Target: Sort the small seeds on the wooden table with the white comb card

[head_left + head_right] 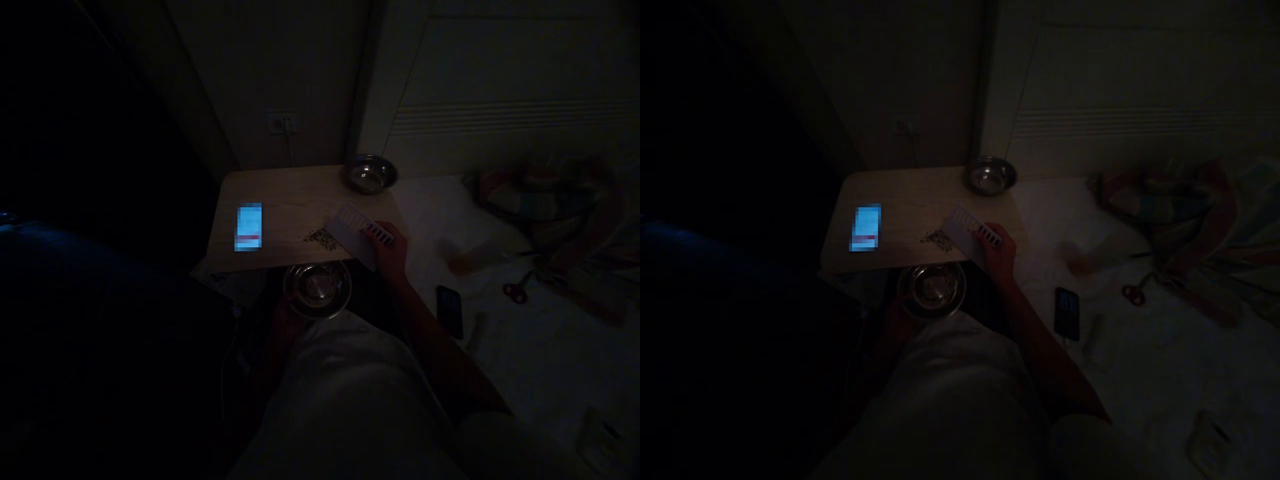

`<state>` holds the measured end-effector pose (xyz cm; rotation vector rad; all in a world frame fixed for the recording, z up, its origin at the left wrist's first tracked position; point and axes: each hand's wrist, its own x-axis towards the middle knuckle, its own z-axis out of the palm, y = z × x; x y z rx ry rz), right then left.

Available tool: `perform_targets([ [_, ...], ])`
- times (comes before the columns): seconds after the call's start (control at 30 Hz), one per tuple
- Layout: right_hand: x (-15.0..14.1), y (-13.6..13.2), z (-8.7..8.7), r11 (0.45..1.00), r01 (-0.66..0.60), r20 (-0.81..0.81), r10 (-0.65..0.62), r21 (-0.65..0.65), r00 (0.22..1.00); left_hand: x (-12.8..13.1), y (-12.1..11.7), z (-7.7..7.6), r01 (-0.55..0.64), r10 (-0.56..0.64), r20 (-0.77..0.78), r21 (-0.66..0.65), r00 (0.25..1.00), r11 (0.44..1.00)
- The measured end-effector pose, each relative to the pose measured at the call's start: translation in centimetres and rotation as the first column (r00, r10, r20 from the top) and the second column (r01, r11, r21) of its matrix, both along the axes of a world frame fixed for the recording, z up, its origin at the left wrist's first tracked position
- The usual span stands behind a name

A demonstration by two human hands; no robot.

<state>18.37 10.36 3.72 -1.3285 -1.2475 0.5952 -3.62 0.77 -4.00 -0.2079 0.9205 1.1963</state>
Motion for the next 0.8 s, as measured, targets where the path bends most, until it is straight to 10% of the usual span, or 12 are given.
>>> perform_targets([
  [0.8, -2.4, 1.5, 1.7, 0.990, -0.136, 0.180, 0.127, 0.037, 0.975, -0.2, 0.0, -0.7, -0.007, 0.007, 0.030, 0.002, 1.000, 1.000],
])
